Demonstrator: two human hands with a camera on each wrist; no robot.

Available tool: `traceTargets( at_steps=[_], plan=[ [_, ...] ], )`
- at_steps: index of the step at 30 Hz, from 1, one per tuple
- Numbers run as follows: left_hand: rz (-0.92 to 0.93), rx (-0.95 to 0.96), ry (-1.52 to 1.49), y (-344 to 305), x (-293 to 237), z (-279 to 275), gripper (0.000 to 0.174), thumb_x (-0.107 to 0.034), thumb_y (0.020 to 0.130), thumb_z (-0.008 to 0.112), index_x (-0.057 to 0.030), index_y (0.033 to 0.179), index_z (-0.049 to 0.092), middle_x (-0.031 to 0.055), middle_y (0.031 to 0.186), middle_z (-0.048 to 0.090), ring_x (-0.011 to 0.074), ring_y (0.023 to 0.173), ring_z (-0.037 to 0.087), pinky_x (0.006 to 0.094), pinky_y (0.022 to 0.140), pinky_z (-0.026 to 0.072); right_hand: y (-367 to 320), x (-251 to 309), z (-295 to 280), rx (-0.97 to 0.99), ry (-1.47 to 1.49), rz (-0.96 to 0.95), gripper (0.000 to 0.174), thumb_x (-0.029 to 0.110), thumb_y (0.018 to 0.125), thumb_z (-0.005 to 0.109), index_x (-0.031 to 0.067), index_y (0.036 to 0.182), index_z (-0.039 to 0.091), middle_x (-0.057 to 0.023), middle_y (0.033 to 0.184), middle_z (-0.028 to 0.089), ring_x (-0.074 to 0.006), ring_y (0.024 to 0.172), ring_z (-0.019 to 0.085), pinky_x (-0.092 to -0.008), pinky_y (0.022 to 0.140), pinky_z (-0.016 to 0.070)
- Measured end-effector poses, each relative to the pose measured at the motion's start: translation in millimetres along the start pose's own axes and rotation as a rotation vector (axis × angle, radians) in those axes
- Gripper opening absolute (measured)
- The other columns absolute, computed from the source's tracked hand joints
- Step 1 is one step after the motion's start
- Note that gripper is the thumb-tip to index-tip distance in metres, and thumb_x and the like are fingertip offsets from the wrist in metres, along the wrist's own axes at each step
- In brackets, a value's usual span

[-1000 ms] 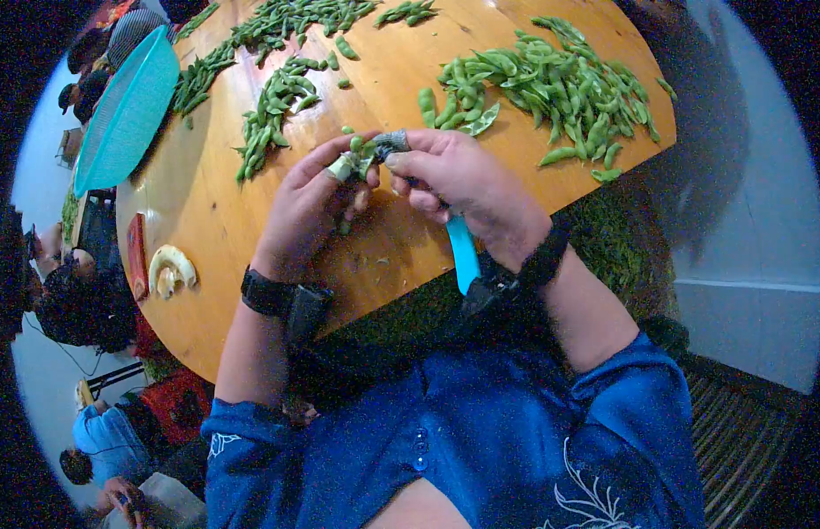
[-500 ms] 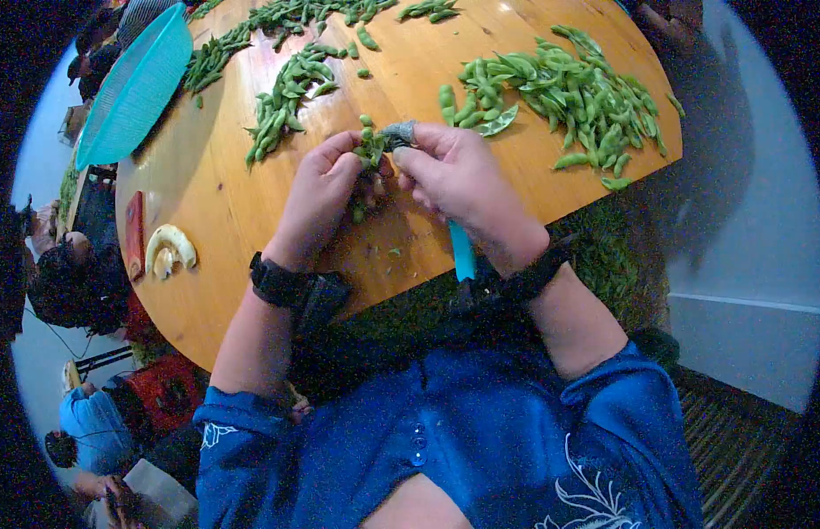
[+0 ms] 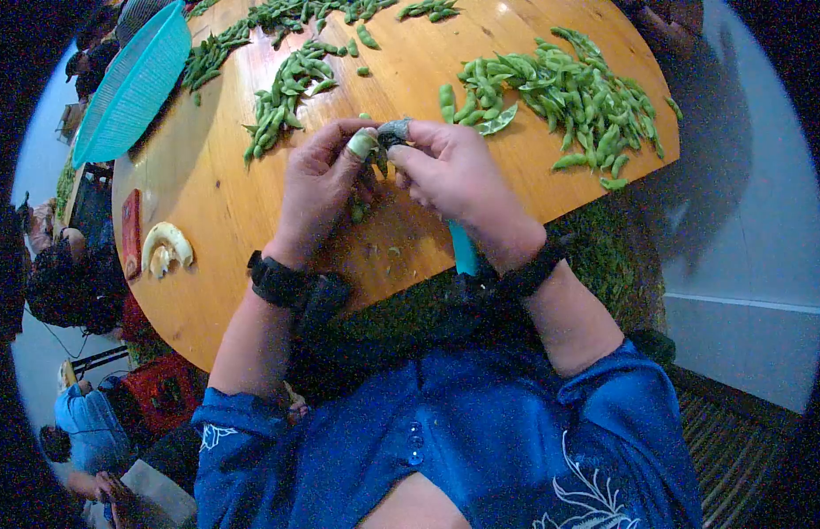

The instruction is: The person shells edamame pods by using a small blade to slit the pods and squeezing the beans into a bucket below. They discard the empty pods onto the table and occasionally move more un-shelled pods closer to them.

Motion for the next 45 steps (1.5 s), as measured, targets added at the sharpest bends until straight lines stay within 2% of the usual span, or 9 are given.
traceTargets(
  at_steps=[2, 7, 10, 12, 15, 21, 27, 37, 45],
  plan=[
    [0.036, 0.008, 0.038, 0, 0, -1, 0.016, -0.01, 0.093, 0.052, -0.0001, 0.103, 0.059, 0.0008, 0.074, 0.061, 0.0055, 0.056, 0.056, 0.0207, 0.049, 0.0454, -3, 4, 0, 0.031, 0.198, 0.101, 0.021, 0.014, 0.089, 0.055, 0.0048, 0.106, 0.063, 0.0064, 0.067, 0.057, 0.0001, 0.05, 0.048, -0.0155, 0.042, 0.0369],
    [0.187, 0.017, 0.194, 0, 0, -2, 0.016, -0.007, 0.092, 0.051, 0.001, 0.104, 0.058, 0.0016, 0.076, 0.06, 0.0061, 0.058, 0.055, 0.021, 0.05, 0.0449, -3, 1, -2, 0.047, 0.246, 0.114, 0.017, 0.014, 0.089, 0.055, 0.0064, 0.103, 0.063, 0.0058, 0.067, 0.057, 0.0005, 0.047, 0.046, -0.015, 0.038, 0.0348],
    [0.162, 0.015, 0.06, 1, -1, -2, 0.018, -0.011, 0.092, 0.052, 0.0015, 0.104, 0.058, 0.0022, 0.078, 0.06, 0.0064, 0.06, 0.055, 0.0213, 0.052, 0.0455, 0, -1, -4, 0.018, 0.262, 0.096, 0.016, 0.014, 0.09, 0.055, 0.006, 0.101, 0.063, 0.0051, 0.069, 0.057, 0.0006, 0.047, 0.047, -0.0149, 0.039, 0.0351],
    [-0.093, 0.028, -0.065, 0, 0, -2, 0.021, -0.015, 0.093, 0.052, 0.0014, 0.106, 0.057, 0.0019, 0.079, 0.06, 0.0057, 0.062, 0.053, 0.021, 0.054, 0.0443, 1, 0, -5, -0.004, 0.275, 0.094, 0.017, 0.014, 0.09, 0.054, 0.0059, 0.101, 0.063, 0.005, 0.069, 0.057, 0.0007, 0.048, 0.047, -0.0146, 0.039, 0.0352],
    [-0.103, 0.083, 0.078, 1, 1, 1, 0.022, -0.017, 0.094, 0.052, 0.0003, 0.105, 0.057, 0.0007, 0.078, 0.059, 0.0045, 0.062, 0.051, 0.0202, 0.055, 0.0422, 0, 4, -1, -0.054, 0.242, 0.018, 0.017, 0.015, 0.09, 0.054, 0.0058, 0.101, 0.063, 0.005, 0.07, 0.057, 0.001, 0.048, 0.047, -0.0146, 0.04, 0.0356],
    [-0.008, 0.122, -0.007, 1, 7, 0, 0.02, -0.019, 0.094, 0.051, -0.0015, 0.101, 0.057, -0.0022, 0.076, 0.057, 0.0037, 0.064, 0.05, 0.0193, 0.053, 0.0396, -3, 7, 8, -0.06, 0.224, -0.055, 0.018, 0.016, 0.091, 0.055, 0.0057, 0.102, 0.063, 0.0049, 0.069, 0.058, 0.0011, 0.048, 0.047, -0.0141, 0.04, 0.0359],
    [-0.093, 0.147, -0.287, -2, 2, -1, 0.02, -0.02, 0.096, 0.047, -0.005, 0.101, 0.057, -0.0035, 0.077, 0.057, 0.002, 0.061, 0.047, 0.017, 0.053, 0.0378, -5, 7, 4, -0.025, 0.344, -0.019, 0.016, 0.015, 0.091, 0.054, 0.0059, 0.101, 0.063, 0.004, 0.069, 0.059, 0.0006, 0.048, 0.049, -0.014, 0.04, 0.036],
    [-0.06, 0.178, -0.191, -5, 0, 7, 0.018, -0.021, 0.096, 0.043, -0.0069, 0.101, 0.054, -0.0046, 0.074, 0.053, 0.0022, 0.06, 0.044, 0.0164, 0.052, 0.0358, -6, -1, 4, 0.087, 0.631, 0.079, 0.017, 0.013, 0.091, 0.055, 0.0047, 0.104, 0.06, 0.0, 0.072, 0.06, -0.0033, 0.047, 0.049, -0.0159, 0.037, 0.0354],
    [-0.123, 0.166, -0.402, -6, -2, 6, 0.019, -0.015, 0.092, 0.038, -0.0079, 0.1, 0.054, -0.0053, 0.072, 0.048, 0.003, 0.06, 0.04, 0.0178, 0.051, 0.0309, -4, -8, 5, 0.153, 0.78, 0.138, 0.015, 0.012, 0.092, 0.05, 0.0039, 0.104, 0.055, -0.0019, 0.074, 0.059, -0.0038, 0.047, 0.046, -0.0162, 0.035, 0.034]
  ],
)
Point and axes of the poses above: each hand's wrist, its own y-axis towards the middle knuckle, its own z-axis out of the palm, x = y × z, the point moved 2 cm from there along y, towards the middle knuckle
